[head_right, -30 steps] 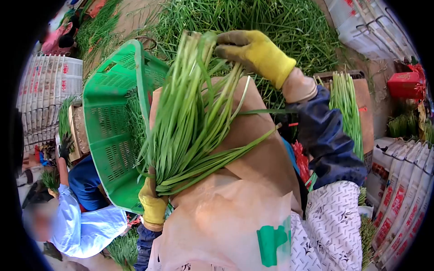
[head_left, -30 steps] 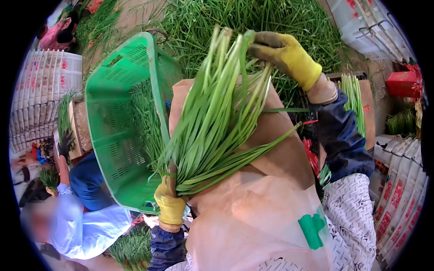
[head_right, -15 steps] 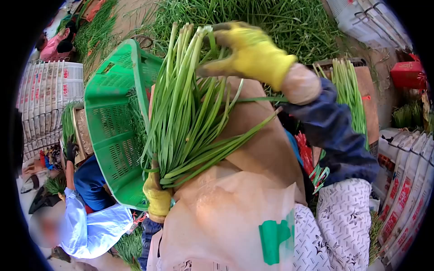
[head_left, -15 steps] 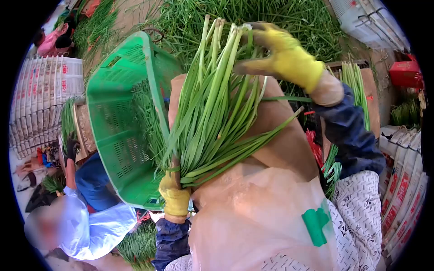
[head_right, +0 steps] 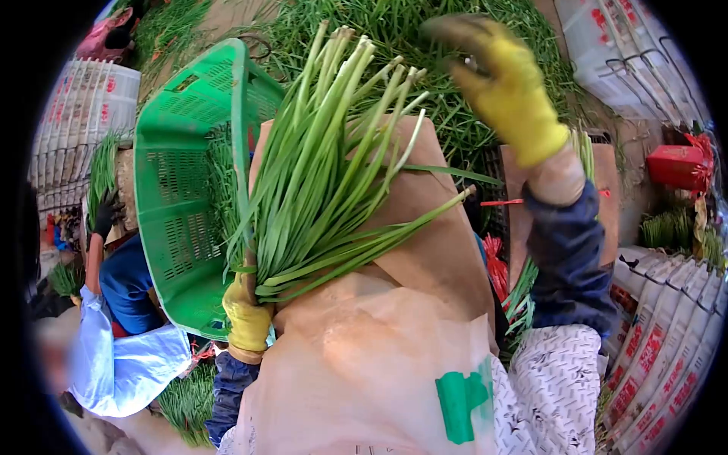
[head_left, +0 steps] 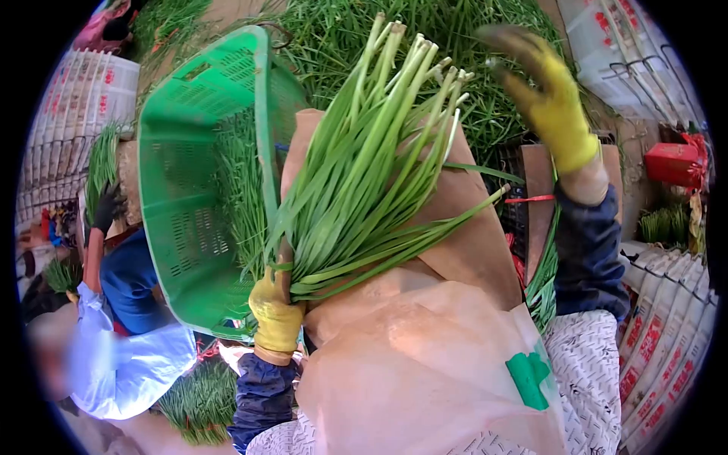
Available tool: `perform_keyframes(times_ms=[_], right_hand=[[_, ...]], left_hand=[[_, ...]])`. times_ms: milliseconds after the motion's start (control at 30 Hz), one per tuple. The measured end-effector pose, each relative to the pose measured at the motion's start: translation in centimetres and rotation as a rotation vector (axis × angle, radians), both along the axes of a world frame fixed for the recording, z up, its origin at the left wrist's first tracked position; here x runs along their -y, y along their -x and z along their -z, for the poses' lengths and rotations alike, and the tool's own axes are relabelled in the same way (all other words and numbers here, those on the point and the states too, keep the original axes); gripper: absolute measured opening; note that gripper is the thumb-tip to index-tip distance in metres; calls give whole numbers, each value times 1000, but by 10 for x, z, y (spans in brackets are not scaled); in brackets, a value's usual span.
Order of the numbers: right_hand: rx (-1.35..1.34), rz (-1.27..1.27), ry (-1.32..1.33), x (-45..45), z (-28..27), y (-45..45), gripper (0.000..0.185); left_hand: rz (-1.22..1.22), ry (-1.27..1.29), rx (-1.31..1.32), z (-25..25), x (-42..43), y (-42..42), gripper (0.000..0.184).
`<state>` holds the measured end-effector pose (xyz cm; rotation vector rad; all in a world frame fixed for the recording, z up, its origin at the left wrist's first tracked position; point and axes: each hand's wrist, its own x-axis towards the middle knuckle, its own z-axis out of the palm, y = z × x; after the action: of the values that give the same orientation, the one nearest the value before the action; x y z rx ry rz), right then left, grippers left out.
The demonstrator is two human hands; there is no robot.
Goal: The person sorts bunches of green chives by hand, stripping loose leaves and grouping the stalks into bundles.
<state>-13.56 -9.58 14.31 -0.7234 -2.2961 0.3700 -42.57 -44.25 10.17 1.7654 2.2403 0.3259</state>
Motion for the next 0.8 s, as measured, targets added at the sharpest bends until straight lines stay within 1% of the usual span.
perform_keyframes(times_ms=[33,67,100,167,233,267,333,367,400,433,467,533,567,600,633,667,700,733,767,800], right_hand=[[72,-115,-197,2,0,0,31],[21,-56,-286,17,-7,10,31],[-183,-50,-151,27,-12,22,33],[-194,-29,-149,42,-32,41,39],[171,-91,-337,45,-37,55,47],[303,-189,-300,48,-21,55,41],[366,-261,-187,55,1,49,36],[372,-282,-186,57,3,47,36],[347,-313,3,60,6,44,34],[319,-330,193,64,10,42,31],[325,-323,198,70,14,42,31],[-105,28,564,78,21,46,31],[-118,40,381,76,19,44,37],[-300,-20,378,77,11,46,37],[-237,-71,110,68,-2,48,39],[-97,-73,-47,61,-16,51,39],[24,-77,-213,54,-30,55,40],[212,-21,-239,47,-25,62,47],[404,19,-276,41,-20,69,62],[495,35,-224,35,-6,74,63]], left_hand=[[36,-34,-43,0,-2,-1,82],[62,-69,-92,-2,-4,-1,81],[50,-75,-98,1,-3,1,81],[81,18,-227,7,7,8,70],[94,31,-258,3,9,9,66],[113,34,-284,1,8,9,63],[63,26,-273,0,9,4,63],[58,3,-263,2,10,3,62],[66,-18,-252,4,11,3,62],[52,24,-255,3,10,4,59],[59,26,-248,6,11,6,59],[93,-28,-258,12,12,9,55],[94,-5,-229,8,10,9,54],[84,-3,-227,2,7,8,54],[96,3,-231,-3,4,7,54],[118,10,-230,-5,2,6,55],[128,-40,-247,-2,2,6,54],[134,-40,-241,-2,1,6,54],[135,-35,-240,-2,0,6,51],[129,-30,-246,-3,-1,7,49]])
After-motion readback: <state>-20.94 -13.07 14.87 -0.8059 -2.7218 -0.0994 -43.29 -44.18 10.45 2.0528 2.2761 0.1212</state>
